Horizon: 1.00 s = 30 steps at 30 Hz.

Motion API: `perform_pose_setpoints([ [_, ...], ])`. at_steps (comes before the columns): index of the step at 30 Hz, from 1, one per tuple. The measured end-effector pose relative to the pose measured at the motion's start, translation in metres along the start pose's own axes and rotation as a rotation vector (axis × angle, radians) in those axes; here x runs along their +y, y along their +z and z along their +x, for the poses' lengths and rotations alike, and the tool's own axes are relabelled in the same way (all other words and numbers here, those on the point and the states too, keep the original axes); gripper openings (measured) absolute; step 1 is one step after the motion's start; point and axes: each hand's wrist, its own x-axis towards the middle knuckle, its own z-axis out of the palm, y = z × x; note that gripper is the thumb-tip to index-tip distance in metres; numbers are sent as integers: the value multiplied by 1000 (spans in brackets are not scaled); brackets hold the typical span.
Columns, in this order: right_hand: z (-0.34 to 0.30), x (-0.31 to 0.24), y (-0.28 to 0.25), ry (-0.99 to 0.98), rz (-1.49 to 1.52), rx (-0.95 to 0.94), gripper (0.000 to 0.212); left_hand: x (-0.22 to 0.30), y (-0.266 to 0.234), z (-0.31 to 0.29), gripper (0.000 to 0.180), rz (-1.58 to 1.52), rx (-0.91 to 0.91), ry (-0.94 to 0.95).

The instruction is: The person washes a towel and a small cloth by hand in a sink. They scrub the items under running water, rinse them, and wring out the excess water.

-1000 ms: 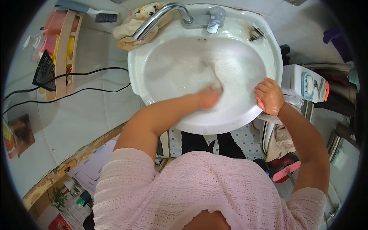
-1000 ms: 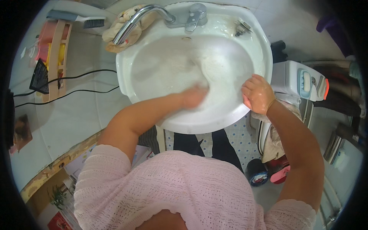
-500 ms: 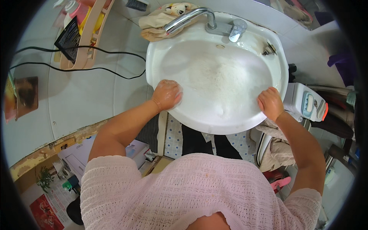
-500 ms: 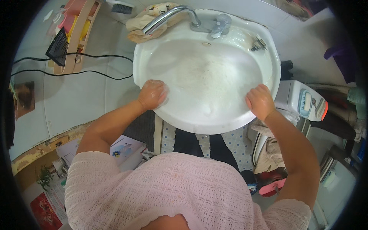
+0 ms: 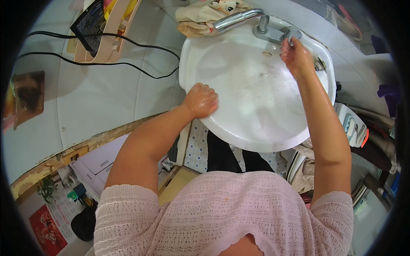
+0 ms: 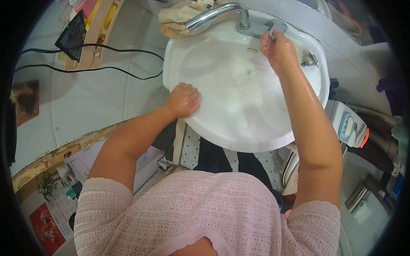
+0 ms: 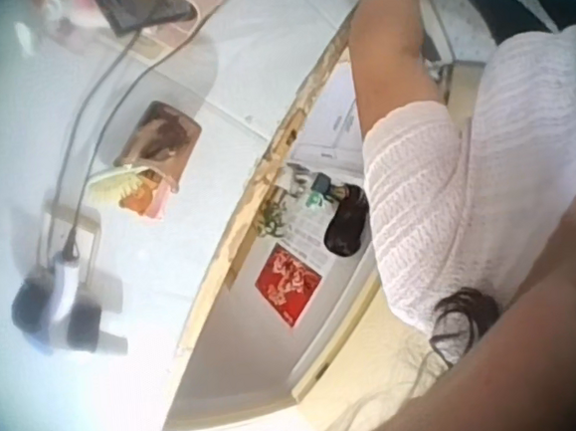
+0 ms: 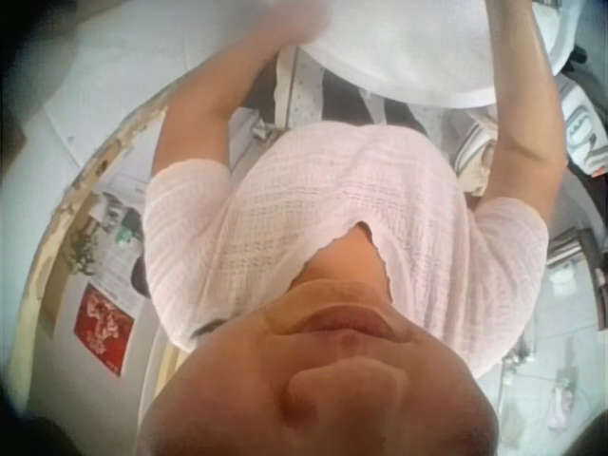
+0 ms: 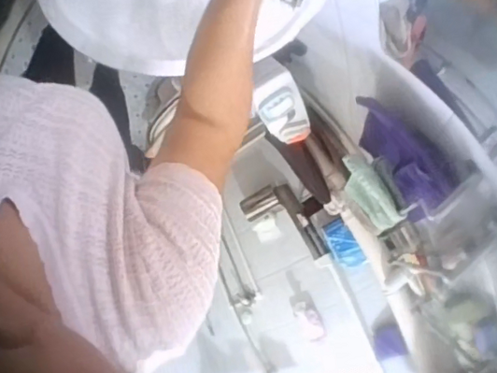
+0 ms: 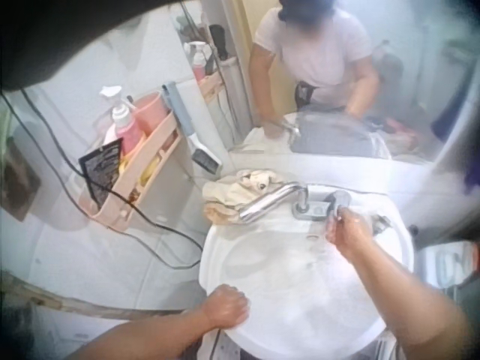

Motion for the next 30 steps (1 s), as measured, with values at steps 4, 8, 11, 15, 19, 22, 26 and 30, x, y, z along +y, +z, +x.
perform_pose_setpoints([
  [4, -7, 7, -6, -126, -95, -95, 25, -2, 5, 0, 13, -63, 82, 51],
  [8, -31, 64, 2, -105, -545, -121, 32, -6, 8, 2, 12, -38, 75, 60],
  [11, -16, 103, 35, 58, -377, -132, 29, -7, 4, 2, 12, -21, 61, 64],
  [15, 8, 121, 100, 105, -268, -199, 30, -6, 3, 2, 13, -18, 53, 67],
  [19, 9, 129, 132, 199, -189, -209, 28, -4, -1, 0, 21, 1, -31, 2],
  [22, 20, 131, 140, 313, -91, -179, 27, -5, -1, 0, 21, -17, -45, -8],
  [26, 37, 132, 145, 366, 144, -198, 24, -6, 5, 0, 16, -28, 68, 44],
  [30, 27, 121, 130, 386, 198, -448, 20, -7, 4, 1, 17, -28, 53, 37],
])
